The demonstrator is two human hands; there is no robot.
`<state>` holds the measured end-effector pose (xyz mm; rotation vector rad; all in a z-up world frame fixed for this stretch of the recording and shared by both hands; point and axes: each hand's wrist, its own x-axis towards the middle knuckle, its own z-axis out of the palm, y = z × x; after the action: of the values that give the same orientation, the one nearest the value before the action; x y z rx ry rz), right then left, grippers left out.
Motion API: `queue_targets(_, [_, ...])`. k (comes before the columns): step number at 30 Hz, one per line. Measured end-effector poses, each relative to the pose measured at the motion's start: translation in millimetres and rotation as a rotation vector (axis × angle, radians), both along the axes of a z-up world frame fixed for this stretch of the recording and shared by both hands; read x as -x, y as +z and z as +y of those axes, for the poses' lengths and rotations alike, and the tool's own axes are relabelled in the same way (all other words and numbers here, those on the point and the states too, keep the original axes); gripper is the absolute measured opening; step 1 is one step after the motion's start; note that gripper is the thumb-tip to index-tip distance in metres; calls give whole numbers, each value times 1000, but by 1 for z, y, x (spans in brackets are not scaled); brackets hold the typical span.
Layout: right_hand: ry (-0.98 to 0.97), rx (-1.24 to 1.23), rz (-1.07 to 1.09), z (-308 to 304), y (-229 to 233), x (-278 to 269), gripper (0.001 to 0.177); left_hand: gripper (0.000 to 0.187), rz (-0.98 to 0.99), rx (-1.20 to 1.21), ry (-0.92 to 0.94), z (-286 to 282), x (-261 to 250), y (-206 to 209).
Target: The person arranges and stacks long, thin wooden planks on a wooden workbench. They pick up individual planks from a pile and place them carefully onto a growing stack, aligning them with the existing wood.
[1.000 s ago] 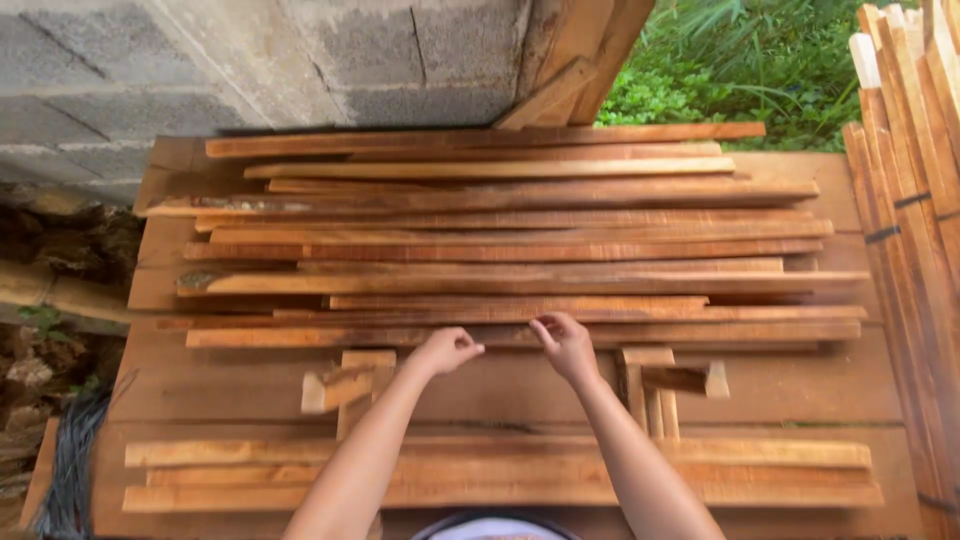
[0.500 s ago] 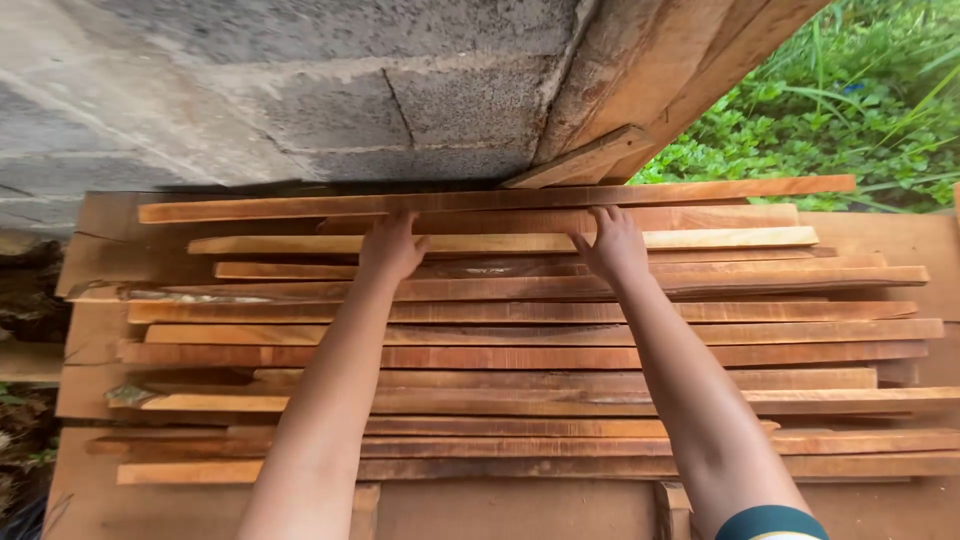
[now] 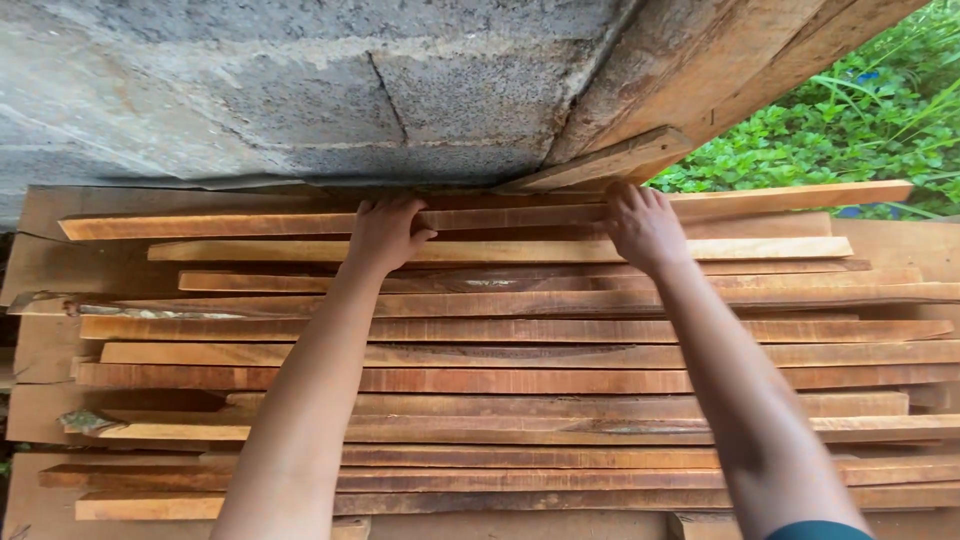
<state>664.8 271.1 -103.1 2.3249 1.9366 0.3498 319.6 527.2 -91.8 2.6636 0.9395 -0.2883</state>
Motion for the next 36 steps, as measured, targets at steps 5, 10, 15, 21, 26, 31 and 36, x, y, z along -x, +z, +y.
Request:
queue_targets(5, [5,292,350,-5,77,30,55,61,60,146,-31,-10,16,19])
queue_targets(10, [-107,466,270,-12,37,30,78,57,156,58,-45,-21,20,-14])
queue_targets(15, [-141,511,382,-5,55,32,46,49,119,21,-82,-19,24,-14])
queue_targets(21, [-78,453,412,-48,99,29,52,50,120,124,-82,-43,37,64])
queue_targets(26, [-72,662,564,-111,122,73,48,45,184,264,-206,-107,79,96])
queue_targets(31, [-90,618,727,-121,111,88,61,59,161,507,-188,-132,67,147])
queue_targets(36, [-164,377,428,-82,65,84,72,62,113,150,-82,-106,49,51])
